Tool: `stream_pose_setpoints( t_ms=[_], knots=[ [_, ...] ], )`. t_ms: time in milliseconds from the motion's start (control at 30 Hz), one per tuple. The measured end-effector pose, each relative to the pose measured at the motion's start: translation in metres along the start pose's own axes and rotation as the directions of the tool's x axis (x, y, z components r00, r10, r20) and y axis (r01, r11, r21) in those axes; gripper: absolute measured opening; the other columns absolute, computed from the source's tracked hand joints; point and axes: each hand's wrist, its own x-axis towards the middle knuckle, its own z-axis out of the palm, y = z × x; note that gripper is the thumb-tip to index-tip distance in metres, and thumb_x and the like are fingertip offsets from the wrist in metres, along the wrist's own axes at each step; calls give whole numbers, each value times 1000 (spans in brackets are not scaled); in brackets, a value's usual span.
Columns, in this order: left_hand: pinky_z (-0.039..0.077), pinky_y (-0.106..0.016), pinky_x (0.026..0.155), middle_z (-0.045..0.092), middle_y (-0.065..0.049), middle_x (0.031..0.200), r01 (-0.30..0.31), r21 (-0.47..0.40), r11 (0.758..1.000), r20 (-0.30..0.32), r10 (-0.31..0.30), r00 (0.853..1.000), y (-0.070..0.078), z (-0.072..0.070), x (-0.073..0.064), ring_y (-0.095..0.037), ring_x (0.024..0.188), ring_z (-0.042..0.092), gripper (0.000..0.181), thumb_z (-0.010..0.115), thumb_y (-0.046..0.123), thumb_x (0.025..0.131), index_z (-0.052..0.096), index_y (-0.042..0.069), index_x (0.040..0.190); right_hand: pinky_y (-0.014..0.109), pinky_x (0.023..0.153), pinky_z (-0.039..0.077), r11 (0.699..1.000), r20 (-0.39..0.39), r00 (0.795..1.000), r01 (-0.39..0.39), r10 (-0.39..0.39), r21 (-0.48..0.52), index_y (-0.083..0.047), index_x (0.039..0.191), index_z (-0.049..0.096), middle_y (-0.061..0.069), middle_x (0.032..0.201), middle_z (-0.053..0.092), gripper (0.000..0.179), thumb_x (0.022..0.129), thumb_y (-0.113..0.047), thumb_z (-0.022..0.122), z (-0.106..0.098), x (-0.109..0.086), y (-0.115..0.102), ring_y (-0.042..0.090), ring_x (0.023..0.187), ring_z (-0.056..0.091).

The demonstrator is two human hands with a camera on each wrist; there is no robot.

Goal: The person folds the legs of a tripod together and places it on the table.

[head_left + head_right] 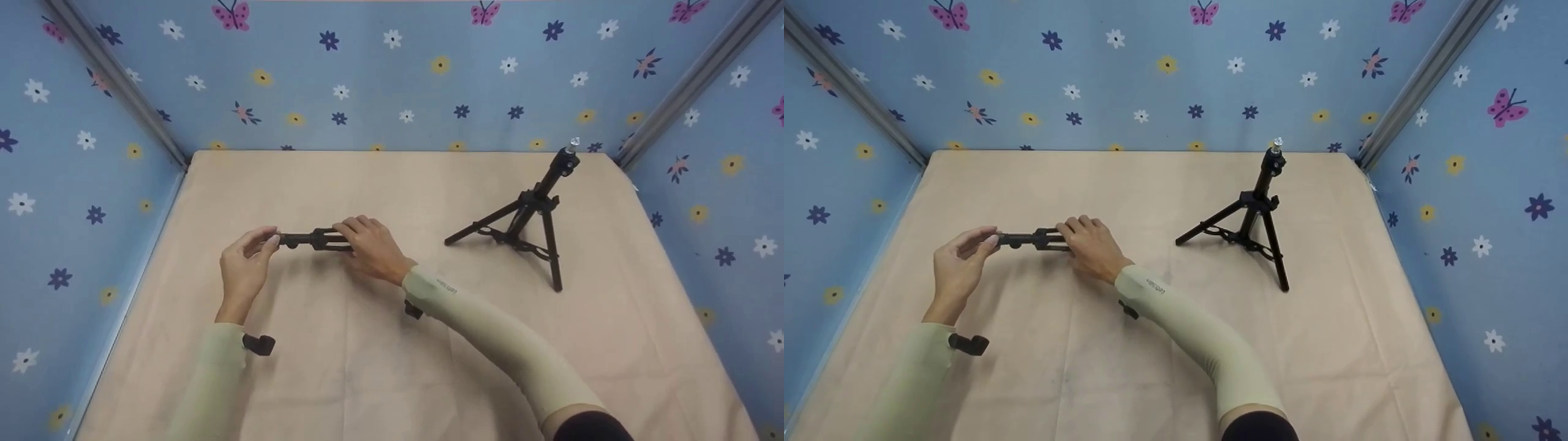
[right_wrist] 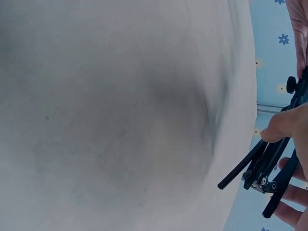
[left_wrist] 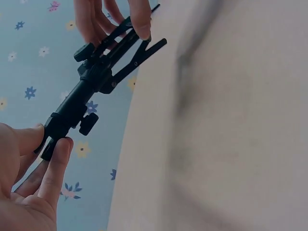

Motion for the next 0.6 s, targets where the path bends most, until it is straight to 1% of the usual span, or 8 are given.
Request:
stream_pose_setpoints(
  t_ms=[133, 233, 333, 400, 500, 600],
  knots=[
    [60, -24, 99, 76, -6, 123, 33, 12, 999, 21, -33, 999, -10, 0, 1, -12, 106, 75, 26, 71, 21, 106, 76, 8, 128, 41, 112, 53, 1000, 43, 999, 4, -4, -12, -7, 143, 64, 6, 137, 69, 56, 95, -23, 86, 0, 3, 0, 23, 124, 64],
    [58, -30, 104, 75, -7, 125, 50, 48, 998, 38, -52, 998, -17, 1, 3, -19, 112, 74, 26, 70, 23, 107, 75, 8, 128, 40, 113, 53, 999, 89, 996, 8, -5, -39, -8, 145, 63, 6, 137, 68, 53, 97, -23, 82, 2, 5, -1, 23, 124, 63],
    [56, -38, 109, 75, -9, 127, 36, 98, 995, 66, -43, 997, -24, 1, 6, -25, 118, 72, 26, 69, 24, 108, 75, 9, 129, 39, 112, 52, 998, 128, 992, 4, 4, -68, -9, 146, 61, 6, 137, 68, 52, 99, -18, 80, 6, 5, -1, 23, 124, 62],
    [55, -41, 108, 75, -10, 128, 20, 122, 992, 91, -32, 995, -29, 1, 7, -27, 118, 71, 26, 69, 23, 108, 74, 8, 128, 39, 112, 52, 997, 144, 989, -3, 15, -82, -10, 146, 61, 5, 137, 67, 52, 98, -15, 79, 9, 5, -2, 23, 124, 62],
    [55, -44, 107, 75, -11, 128, 3, 153, 988, 128, -22, 992, -34, 1, 10, -29, 117, 71, 25, 69, 21, 108, 74, 8, 128, 39, 112, 51, 995, 152, 988, -9, 23, -96, -10, 147, 61, 5, 137, 67, 50, 99, -11, 77, 12, 5, -4, 23, 124, 62],
    [55, -47, 108, 74, -13, 129, -14, 181, 983, 162, -16, 987, -37, 0, 12, -31, 118, 70, 24, 68, 18, 108, 74, 7, 129, 39, 113, 51, 994, 153, 988, -5, 22, -105, -9, 146, 61, 5, 137, 67, 47, 101, -8, 73, 14, 5, -6, 22, 124, 61]
  ],
)
